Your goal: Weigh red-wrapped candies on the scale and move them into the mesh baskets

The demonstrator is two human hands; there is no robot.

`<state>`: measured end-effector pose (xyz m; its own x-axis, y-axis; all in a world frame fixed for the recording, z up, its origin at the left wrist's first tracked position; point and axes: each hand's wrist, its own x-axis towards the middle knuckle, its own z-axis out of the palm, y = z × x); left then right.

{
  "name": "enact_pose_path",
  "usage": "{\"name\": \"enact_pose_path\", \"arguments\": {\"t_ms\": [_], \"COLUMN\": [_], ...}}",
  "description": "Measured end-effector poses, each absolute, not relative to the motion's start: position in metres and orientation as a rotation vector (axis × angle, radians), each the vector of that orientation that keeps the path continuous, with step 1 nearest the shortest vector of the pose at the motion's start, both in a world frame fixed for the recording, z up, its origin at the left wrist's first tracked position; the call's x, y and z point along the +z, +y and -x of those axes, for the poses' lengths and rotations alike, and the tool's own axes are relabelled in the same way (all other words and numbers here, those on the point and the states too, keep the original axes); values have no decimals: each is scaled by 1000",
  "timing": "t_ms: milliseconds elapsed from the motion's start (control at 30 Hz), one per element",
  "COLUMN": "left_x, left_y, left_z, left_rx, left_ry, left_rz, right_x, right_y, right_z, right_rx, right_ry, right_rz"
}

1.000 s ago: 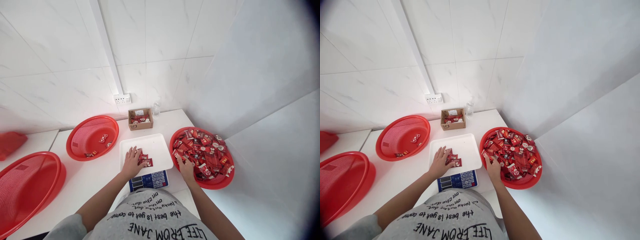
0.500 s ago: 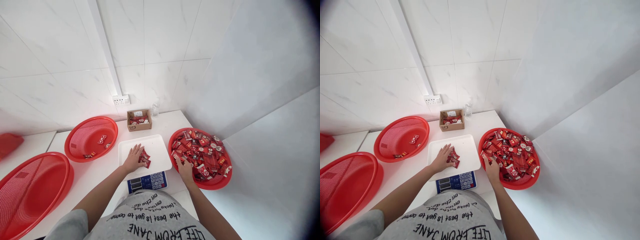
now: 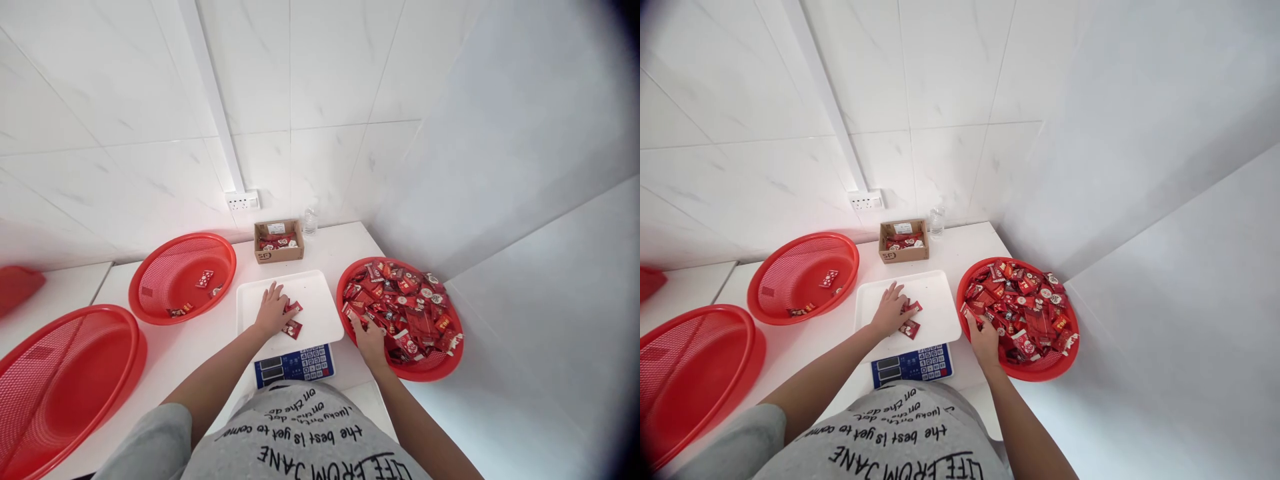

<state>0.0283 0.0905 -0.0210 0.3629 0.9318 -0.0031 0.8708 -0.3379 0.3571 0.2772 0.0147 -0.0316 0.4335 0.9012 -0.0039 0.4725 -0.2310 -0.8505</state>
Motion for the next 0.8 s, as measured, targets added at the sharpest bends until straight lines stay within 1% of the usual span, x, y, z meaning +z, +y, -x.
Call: {"name": "enact_pose_path", "arguments": {"t_ms": [167,467,800], "left_x": [-21,-33,-28], "left_y": [80,67,63], "left_z": [-28,-23,-25], "left_rx": [327,244,274], "left_ry": [1611,1553,1606], "left_rz": [-2311,-2330,-2315], "right_x": [-30,-33,-31], "right_y": [15,15,15], "right_z": [-277,-278,-277], "right_rx": [648,674,681], "right_ry": [-1162,-1173,-1161], "right_rz": [1870,1855,1878]}}
